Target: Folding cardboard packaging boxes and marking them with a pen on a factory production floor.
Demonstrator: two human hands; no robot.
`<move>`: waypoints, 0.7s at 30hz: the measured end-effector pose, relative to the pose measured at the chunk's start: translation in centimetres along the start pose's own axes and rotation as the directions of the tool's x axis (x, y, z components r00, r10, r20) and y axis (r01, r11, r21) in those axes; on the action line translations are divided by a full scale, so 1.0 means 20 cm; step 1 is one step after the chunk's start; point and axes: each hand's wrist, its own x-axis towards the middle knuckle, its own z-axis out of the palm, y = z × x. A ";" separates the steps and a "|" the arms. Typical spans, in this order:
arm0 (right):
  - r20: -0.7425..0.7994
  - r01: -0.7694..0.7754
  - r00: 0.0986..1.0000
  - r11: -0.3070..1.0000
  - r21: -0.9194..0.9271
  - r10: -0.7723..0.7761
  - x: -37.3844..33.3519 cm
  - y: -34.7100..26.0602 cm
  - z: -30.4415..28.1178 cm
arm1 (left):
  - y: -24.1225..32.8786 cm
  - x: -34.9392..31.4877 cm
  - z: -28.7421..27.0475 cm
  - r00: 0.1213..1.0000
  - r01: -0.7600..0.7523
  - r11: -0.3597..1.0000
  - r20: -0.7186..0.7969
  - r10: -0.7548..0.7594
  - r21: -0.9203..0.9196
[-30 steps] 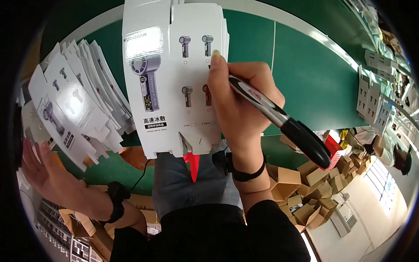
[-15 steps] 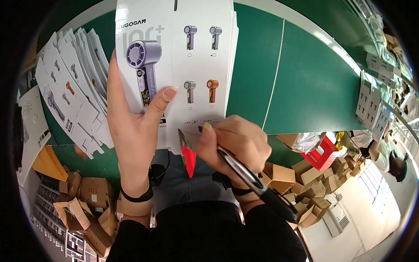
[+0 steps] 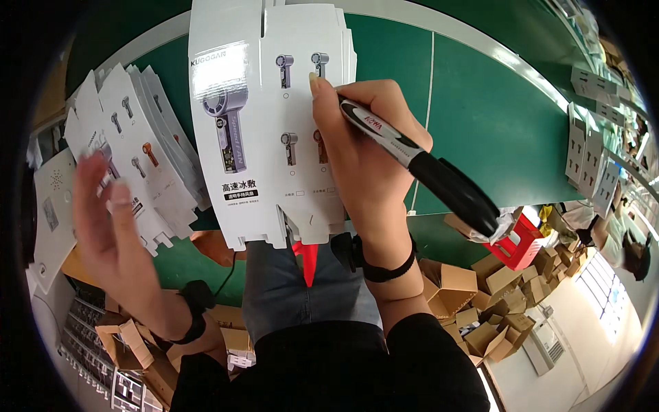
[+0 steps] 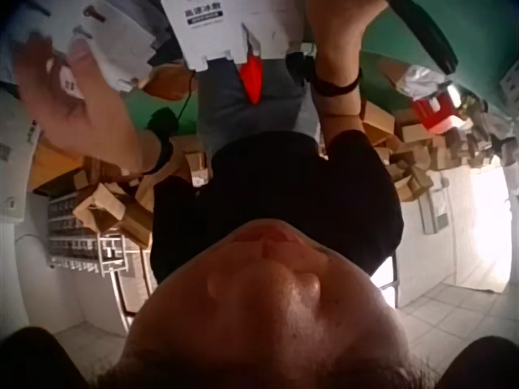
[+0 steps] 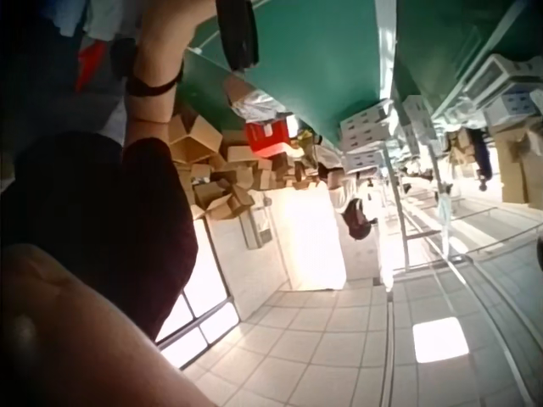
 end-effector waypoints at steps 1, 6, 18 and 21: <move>0.009 0.024 1.000 0.999 -0.037 -0.023 -0.01 0.00 0.00 | 0.09 -0.04 0.07 0.987 0.038 0.920 0.157 0.026 -0.389; 0.003 0.131 0.991 0.989 -0.073 -0.131 -0.19 -0.03 -0.10 | 0.24 -0.12 0.38 0.963 0.133 0.932 0.267 -0.041 -0.337; -0.032 0.013 0.999 0.999 -0.036 -0.014 -0.19 -0.03 -0.10 | 0.05 -0.06 0.01 0.982 0.180 0.696 0.081 -0.173 -0.695; -0.030 -0.027 0.999 0.995 -0.099 0.024 -0.09 -0.07 -0.03 | -0.18 0.10 -0.19 0.925 0.369 0.887 0.021 -0.379 -0.277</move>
